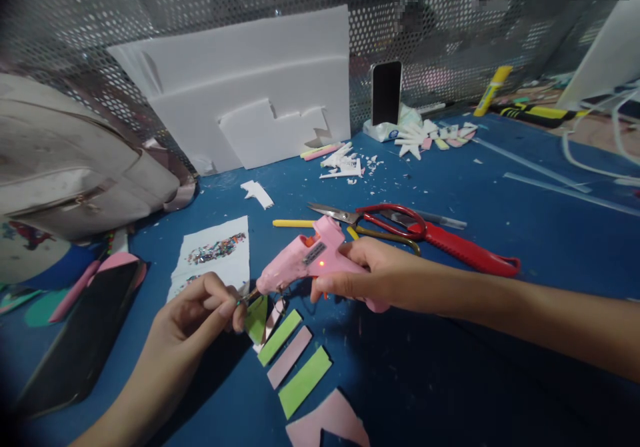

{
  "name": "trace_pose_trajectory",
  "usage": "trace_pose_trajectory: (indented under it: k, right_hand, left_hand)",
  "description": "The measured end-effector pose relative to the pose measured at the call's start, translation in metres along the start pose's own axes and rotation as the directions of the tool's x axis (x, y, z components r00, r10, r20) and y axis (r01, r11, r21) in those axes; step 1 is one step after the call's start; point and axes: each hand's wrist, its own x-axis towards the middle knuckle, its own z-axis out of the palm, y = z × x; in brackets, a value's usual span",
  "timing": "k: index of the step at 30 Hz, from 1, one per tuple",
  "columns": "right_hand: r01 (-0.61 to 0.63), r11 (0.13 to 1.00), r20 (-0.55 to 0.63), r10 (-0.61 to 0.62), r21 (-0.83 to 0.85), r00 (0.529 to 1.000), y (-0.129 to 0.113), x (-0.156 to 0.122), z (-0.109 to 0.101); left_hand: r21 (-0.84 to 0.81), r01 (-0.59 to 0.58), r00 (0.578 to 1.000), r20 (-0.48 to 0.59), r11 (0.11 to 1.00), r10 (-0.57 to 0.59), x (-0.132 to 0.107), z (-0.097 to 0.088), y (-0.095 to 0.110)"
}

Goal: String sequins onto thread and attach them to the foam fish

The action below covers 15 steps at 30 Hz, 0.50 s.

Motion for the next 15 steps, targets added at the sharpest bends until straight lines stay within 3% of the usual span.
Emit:
trace_pose_trajectory:
  k: [15]
  right_hand:
    - [0.006,0.996,-0.027,-0.009,-0.088,1.000,0.0018,-0.0045,-0.0098]
  left_hand:
    - [-0.022,-0.003,1.000,0.003,1.000,0.003,-0.0014,-0.0011,-0.0026]
